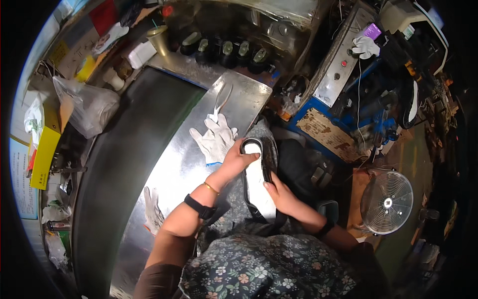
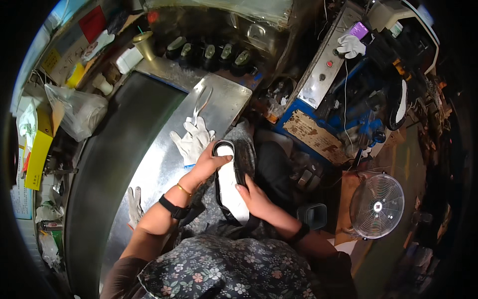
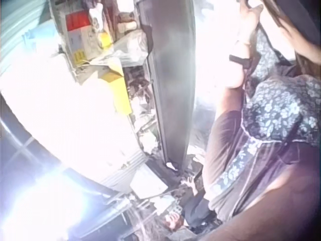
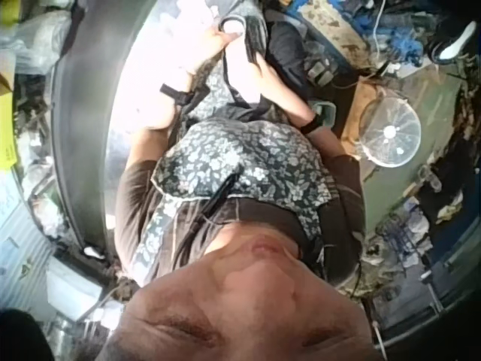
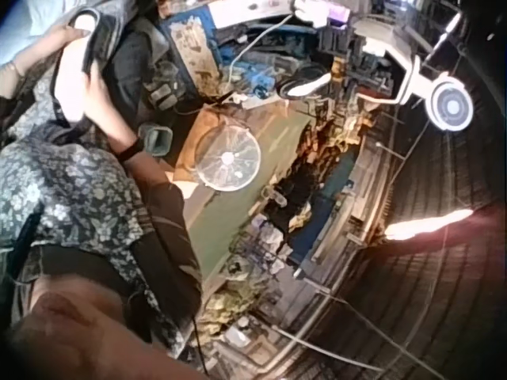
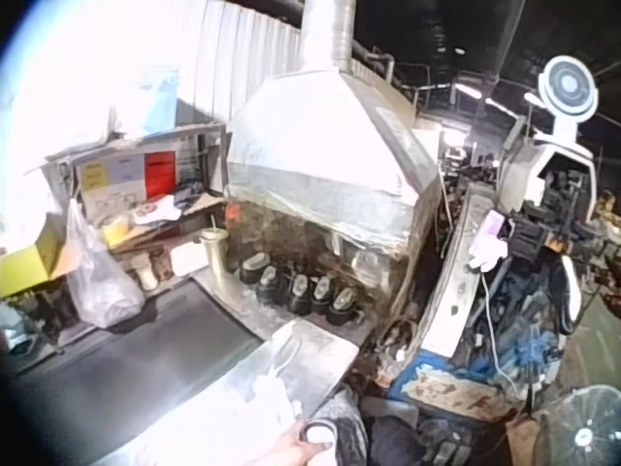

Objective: Assembling shoes by placing them into industrial machines and inspecting soles on a conveyor belt.

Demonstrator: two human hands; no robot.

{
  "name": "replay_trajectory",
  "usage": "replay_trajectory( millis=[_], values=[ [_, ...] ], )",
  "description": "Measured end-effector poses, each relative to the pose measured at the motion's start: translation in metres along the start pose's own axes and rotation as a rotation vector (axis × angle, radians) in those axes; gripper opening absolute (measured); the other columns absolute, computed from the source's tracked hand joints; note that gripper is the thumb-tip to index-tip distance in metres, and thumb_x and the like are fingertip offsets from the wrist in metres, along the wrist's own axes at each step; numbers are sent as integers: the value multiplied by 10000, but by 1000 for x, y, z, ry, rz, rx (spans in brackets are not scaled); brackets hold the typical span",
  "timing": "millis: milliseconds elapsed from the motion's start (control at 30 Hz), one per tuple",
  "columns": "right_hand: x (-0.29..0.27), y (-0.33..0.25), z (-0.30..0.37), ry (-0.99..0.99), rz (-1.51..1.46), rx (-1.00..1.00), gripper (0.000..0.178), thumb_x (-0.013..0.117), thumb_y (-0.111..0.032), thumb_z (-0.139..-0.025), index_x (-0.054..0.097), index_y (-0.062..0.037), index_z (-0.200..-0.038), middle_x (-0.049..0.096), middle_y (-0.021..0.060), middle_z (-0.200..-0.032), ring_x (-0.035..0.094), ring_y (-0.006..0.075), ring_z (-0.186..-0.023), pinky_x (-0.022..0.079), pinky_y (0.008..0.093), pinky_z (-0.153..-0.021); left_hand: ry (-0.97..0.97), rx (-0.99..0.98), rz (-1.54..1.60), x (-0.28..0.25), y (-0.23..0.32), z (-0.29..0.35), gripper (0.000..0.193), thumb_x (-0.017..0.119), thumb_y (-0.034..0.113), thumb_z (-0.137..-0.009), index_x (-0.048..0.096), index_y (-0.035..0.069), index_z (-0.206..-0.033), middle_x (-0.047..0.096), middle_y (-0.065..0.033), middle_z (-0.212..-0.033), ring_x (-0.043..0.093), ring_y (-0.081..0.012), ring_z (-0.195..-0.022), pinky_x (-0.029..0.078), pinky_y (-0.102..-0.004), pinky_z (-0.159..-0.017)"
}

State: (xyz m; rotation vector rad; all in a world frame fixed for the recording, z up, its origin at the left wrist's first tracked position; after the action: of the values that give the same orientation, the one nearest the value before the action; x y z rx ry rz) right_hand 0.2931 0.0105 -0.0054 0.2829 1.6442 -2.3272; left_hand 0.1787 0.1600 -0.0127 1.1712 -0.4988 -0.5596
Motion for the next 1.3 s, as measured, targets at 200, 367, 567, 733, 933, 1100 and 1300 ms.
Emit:
replay_trajectory(
  millis=[200,367,567,733,933,1100,1300],
  values=[
    [11,-10,-39,95,7,65,782,385,-468,-1022,170,131,-1476,389,349,-1440,391,423,-1364,325,406,-1115,353,99,134,-21,30,18,463,407,260,-1030,497,-64,-1349,607,-250,-1253,558,-326,-1213,396,-350,-1071],
    [34,-29,-43,71,166,195,855,389,-531,-998,135,126,-1483,331,397,-1444,355,484,-1358,309,435,-1123,232,-230,-1249,-16,55,19,576,357,273,-997,309,-54,-1470,420,-305,-1434,402,-397,-1352,238,-580,-1110],
    [26,-16,-48,117,27,105,806,437,-482,-1002,172,105,-1487,299,358,-1489,306,438,-1407,268,414,-1144,-93,-327,-844,-35,46,40,631,273,543,-1021,513,48,-1332,693,-193,-818,697,-308,-709,520,-432,-769],
    [37,-3,-39,262,-103,0,749,427,-412,-1019,170,122,-1477,306,366,-1478,319,450,-1394,284,425,-1134,198,-78,-1173,-7,16,79,481,376,403,-1014,594,-23,-965,667,-252,-793,660,-412,-688,520,-499,-663],
    [32,3,-34,256,-27,28,694,426,-398,-1021,206,59,-1496,336,350,-1469,355,449,-1374,303,437,-1121,87,-174,-833,-2,0,103,716,545,509,-948,417,-89,-1322,618,-344,-1106,622,-459,-1049,497,-490,-907],
    [47,-44,-54,-78,-245,-204,594,364,-336,-1047,257,54,-1482,374,287,-1462,443,346,-1277,360,402,-1025,186,14,-42,7,8,134,977,676,466,-898,141,-59,-1524,283,-275,-1525,249,-313,-1438,227,-343,-1165],
    [35,-22,-74,-133,-489,-172,524,442,-316,-1046,337,-32,-1474,623,185,-1209,641,177,-598,525,269,-511,379,57,174,-69,3,171,863,701,370,-891,251,-43,-1501,596,-148,-1253,585,-204,-1095,457,-311,-968]
  ],
)
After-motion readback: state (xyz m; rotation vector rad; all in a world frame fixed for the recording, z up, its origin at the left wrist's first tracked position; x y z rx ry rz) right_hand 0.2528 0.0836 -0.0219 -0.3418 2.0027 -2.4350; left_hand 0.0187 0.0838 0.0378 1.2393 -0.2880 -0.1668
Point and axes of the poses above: each hand's wrist, its own z-axis away from the middle knuckle, its own x-axis out of the palm, y = z × x, the point moved 7 cm from there along -z, towards the middle knuckle
